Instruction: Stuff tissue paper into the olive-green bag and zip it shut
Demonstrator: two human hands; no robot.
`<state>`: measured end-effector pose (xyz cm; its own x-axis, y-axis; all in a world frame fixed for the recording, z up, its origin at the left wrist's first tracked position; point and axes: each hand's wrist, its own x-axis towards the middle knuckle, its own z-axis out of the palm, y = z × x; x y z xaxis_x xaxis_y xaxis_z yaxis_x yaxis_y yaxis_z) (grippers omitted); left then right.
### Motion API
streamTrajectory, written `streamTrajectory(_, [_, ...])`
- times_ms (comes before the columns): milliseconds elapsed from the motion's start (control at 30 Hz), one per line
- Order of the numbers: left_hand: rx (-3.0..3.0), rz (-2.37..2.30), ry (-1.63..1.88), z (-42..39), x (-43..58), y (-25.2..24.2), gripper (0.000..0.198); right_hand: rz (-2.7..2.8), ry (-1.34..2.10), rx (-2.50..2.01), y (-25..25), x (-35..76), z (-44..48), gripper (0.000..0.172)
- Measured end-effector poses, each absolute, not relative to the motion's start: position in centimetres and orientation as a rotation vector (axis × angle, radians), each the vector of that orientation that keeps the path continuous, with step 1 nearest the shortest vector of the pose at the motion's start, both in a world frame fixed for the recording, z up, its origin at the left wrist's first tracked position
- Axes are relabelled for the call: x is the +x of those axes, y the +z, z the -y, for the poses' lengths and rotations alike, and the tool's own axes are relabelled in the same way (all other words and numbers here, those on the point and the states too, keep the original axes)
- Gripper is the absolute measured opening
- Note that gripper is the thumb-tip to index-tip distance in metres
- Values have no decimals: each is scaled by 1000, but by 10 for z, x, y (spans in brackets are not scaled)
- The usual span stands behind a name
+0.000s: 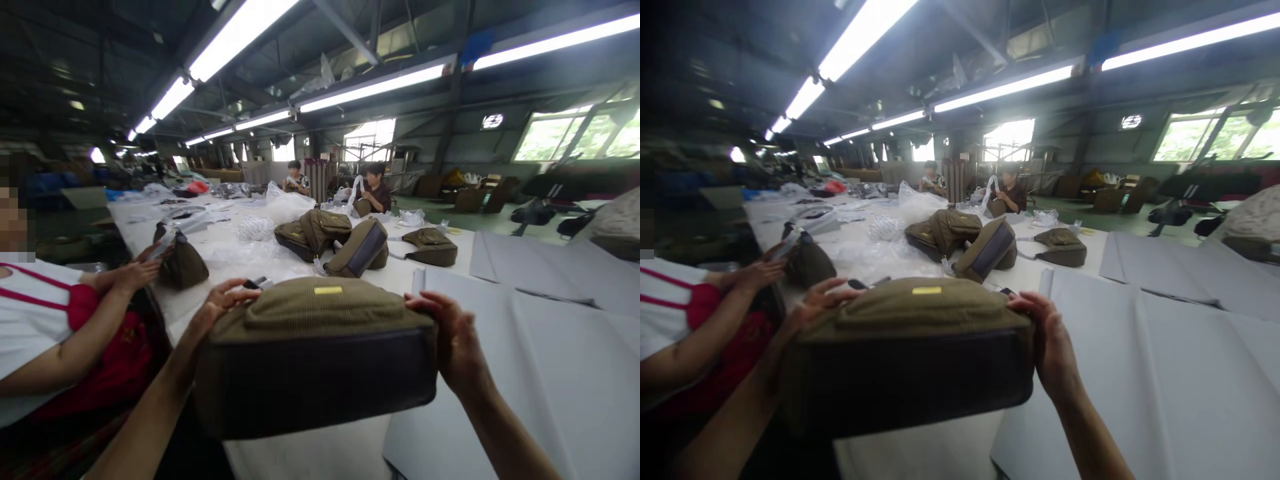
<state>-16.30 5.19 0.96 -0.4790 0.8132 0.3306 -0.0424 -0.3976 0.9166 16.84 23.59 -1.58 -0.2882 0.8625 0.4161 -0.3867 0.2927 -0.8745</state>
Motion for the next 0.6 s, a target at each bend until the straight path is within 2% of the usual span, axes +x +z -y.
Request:
streamTrajectory(100, [1322,-1569,1432,-33,-160,-64,53,1879,1181,-870,-66,177,-217,54])
streamTrajectory(167, [1404,-1846,1211,-29,-154,-96,52,2149,995,-1001,-73,173,-207,53])
streamTrajectory(300, [1757,-2281,1088,-44,-133,-86,48,2221,224,-853,-28,137,-195,49])
streamTrajectory(367, [1964,-2429,901,-55,-117,-75,47,2270,-19,-814,-21,114,-191,51])
streamTrajectory(433, [2100,-2407,606,-64,-102,-77,48,2479,-61,-830,-40,99,-187,54])
streamTrajectory(500, [2157,-2243,359,-65,-92,-91,49,2768,76,-827,-73,95,-183,55])
streamTrajectory(600, [2123,-2141,271,-58,-95,-110,50,2952,234,-908,-109,103,-182,56])
